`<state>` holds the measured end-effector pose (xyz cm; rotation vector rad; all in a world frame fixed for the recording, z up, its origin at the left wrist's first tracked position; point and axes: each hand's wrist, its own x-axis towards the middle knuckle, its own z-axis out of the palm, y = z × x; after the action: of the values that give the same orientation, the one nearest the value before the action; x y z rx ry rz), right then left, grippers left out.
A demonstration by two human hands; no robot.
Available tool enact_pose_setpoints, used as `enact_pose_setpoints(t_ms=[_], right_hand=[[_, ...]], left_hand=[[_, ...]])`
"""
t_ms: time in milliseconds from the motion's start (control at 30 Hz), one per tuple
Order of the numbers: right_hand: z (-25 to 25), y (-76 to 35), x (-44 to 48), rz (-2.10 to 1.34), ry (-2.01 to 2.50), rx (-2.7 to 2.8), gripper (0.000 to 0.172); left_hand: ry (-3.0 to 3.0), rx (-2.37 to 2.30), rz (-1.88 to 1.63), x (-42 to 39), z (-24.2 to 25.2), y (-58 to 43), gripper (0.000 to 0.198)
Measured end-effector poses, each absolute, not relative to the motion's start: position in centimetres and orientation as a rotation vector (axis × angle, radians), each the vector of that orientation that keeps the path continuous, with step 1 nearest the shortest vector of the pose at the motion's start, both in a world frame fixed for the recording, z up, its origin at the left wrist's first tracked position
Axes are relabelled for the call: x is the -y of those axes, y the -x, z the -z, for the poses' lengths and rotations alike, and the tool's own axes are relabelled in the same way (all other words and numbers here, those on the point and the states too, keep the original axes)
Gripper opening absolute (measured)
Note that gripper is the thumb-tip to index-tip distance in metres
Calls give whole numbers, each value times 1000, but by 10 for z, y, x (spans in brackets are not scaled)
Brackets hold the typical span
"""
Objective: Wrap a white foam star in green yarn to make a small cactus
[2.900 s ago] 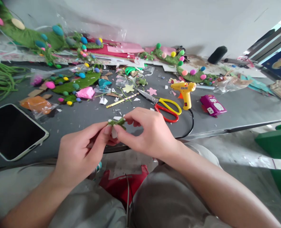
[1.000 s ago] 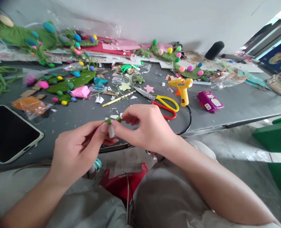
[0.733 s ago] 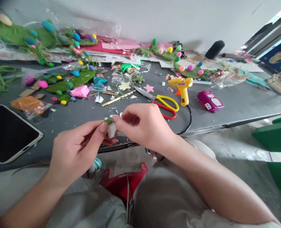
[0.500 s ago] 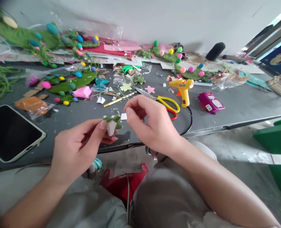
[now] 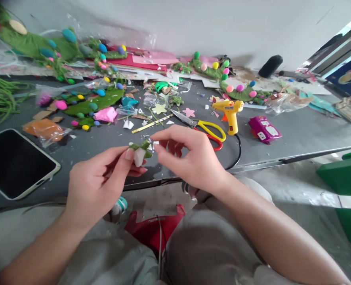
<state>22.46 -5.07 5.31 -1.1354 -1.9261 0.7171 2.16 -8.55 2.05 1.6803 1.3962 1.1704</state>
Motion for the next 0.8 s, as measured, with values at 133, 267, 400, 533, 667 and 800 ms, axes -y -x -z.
enact_pose_setpoints(t_ms=[133,267,400,533,667,800], right_hand=[[-52,-222,59,-766,1004,2113,39],[-49,-218,64,-788,983,2162,52],[-47,-216,64,-868,1011,2179,56],[-46,-215,64,-1090,1028,2090,55],[-44,-215,65,-1213,1015,1995,55],[-44,-214,65,-1154,1009,2044,55]], left_hand=[[-1712,-1429,-1186,85,-18,-20,18],[-1740,-1444,-1194,84,-18,-19,17],[-1777,-1457,-1182,84,-20,-20,17],[-1842,-1478,-1189,85,-18,-19,17],[-1870,-1501,-1189,85,-15,-18,18],[-1851,-1521,-1153,86,-17,-18,20]])
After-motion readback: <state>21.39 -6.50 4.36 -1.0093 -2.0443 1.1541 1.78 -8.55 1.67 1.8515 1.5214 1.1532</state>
